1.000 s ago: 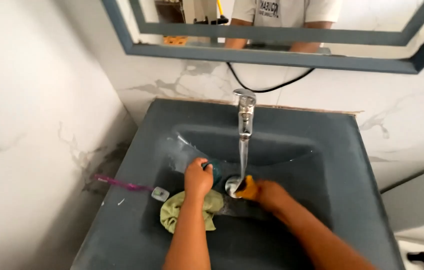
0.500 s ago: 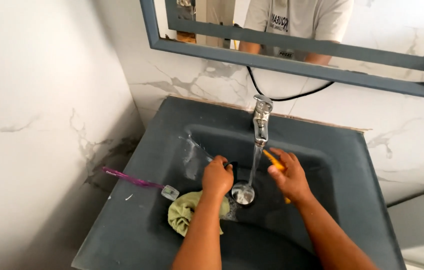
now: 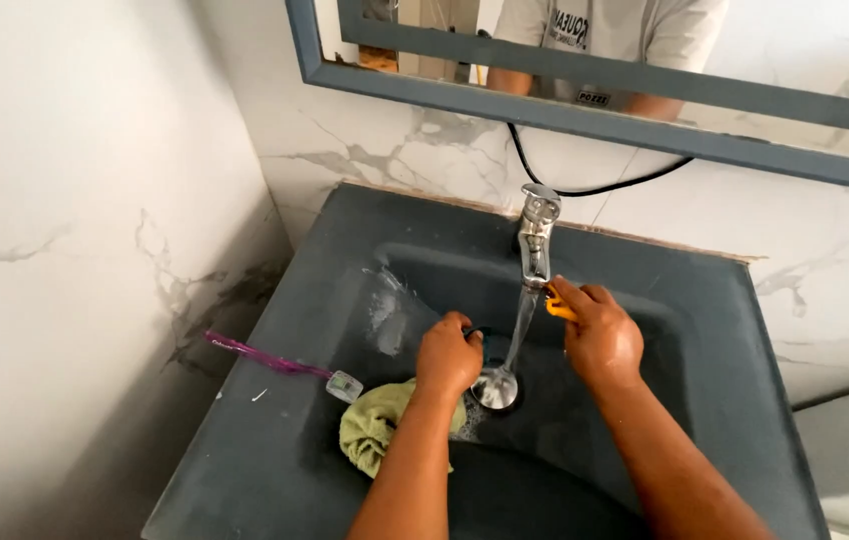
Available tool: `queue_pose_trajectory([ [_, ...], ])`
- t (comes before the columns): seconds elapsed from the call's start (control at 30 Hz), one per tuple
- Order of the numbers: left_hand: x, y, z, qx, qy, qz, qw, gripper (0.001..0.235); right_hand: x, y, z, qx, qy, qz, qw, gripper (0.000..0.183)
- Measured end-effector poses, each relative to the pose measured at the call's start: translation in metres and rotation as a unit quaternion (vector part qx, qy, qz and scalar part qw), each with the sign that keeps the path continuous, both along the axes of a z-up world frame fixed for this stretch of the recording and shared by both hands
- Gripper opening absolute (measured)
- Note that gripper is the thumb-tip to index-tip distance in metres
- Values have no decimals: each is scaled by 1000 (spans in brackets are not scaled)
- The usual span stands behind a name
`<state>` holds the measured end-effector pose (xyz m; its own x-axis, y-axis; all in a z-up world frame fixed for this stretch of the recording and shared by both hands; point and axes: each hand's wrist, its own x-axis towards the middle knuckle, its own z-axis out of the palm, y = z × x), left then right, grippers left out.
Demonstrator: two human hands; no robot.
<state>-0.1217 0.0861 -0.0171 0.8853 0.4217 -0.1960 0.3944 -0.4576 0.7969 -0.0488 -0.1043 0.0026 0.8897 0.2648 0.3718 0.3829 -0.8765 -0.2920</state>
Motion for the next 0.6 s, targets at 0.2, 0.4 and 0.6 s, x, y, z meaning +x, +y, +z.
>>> queue_pose_trajectory([
  [0.2, 1, 1, 2, 3, -8, -2, 1000, 31, -12, 12, 14, -53, -13, -32, 998, 59],
  [0.4, 4, 1, -7, 8, -33, -5, 999, 29, -14, 16, 3, -11, 17, -51, 998, 59],
  [0.6, 4, -8, -9, 18, -27, -15, 999, 29, -12, 16, 13, -43, 1, -33, 999, 61],
])
